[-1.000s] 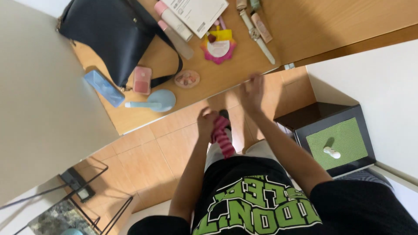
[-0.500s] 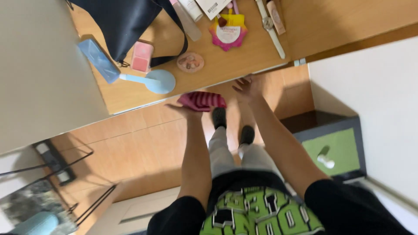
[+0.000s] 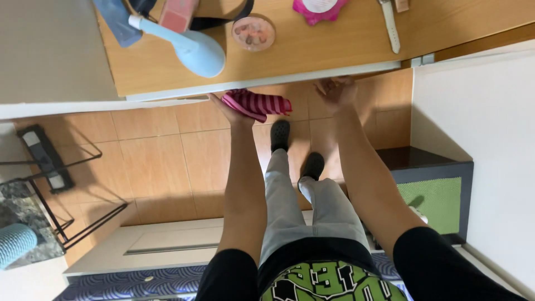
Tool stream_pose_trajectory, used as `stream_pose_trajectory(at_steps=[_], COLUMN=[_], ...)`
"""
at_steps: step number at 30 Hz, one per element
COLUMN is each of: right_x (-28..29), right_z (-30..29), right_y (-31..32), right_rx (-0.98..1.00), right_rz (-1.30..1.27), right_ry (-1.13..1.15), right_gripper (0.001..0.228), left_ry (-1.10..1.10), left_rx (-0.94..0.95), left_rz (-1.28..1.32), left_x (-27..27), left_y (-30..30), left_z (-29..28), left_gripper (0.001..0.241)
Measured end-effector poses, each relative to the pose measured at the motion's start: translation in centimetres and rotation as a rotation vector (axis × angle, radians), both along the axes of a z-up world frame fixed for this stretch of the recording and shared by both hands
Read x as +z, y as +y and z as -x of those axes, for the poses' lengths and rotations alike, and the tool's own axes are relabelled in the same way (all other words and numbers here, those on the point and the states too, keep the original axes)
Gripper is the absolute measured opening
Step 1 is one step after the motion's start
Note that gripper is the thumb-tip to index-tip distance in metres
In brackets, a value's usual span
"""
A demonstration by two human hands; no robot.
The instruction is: Wiping down cosmetic bottles and organizing them in a drawer.
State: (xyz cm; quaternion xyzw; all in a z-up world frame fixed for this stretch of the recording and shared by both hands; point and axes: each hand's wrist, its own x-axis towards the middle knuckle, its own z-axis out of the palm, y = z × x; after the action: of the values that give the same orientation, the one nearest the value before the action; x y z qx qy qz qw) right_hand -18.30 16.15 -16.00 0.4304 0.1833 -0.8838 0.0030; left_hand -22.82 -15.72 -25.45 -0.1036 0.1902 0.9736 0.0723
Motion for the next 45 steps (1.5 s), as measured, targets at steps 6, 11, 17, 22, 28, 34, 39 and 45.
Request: stream_pose_trajectory(at_steps=[6, 11, 17, 22, 28, 34, 39, 45], right_x=[-1.7, -2.6, -7.7, -1.5, -6.1, -6.3, -12.6, -1.0], right_z=[-3.2, -9.4, -17.8, -19.8, -23.5, -25.8, -27.1, -28.7], right_y=[-0.5, -1.5, -0.7, -2.6, -1.1, -1.1, -0.4, -6.5], right_rx=[-0.078, -0.032, -0.02, 0.024, 0.106, 0.153, 0.244, 0.447], right_rz=[0.091, 0.067, 0.18, 0.072, -0.034, -0.027, -0.149, -0.506], right_ry=[-0.001, 0.026, 0.288, 0.018, -0.105, -0.071, -0.138, -0.215], right_gripper=[0.056, 0.042, 0.032, 0.032, 0.031, 0.038, 0.033, 0.032], left_ry=[-0.438, -0.364, -0.462, -0.449, -0.43, -0.44, -0.751, -0.451], left_rx=[0.097, 0.12, 0.139, 0.173, 0.119, -0.026, -0.176, -0.557], left_rz=[0.125, 0.097, 0.119, 0.151, 0.203, 0.156, 0.124, -0.094], left_x=[9.9, 9.6, 14.1, 13.8, 12.3, 9.0, 17.6, 10.7], left_y=[2.0, 1.4, 1.7, 1.3, -0.3, -2.8, -2.4, -0.5], left_z=[-3.4, -9.4, -15.1, -18.7, -22.3, -24.9, -24.3, -29.3], left_gripper=[0.098, 0.098, 0.099, 0.102, 0.104, 0.113, 0.097, 0.044])
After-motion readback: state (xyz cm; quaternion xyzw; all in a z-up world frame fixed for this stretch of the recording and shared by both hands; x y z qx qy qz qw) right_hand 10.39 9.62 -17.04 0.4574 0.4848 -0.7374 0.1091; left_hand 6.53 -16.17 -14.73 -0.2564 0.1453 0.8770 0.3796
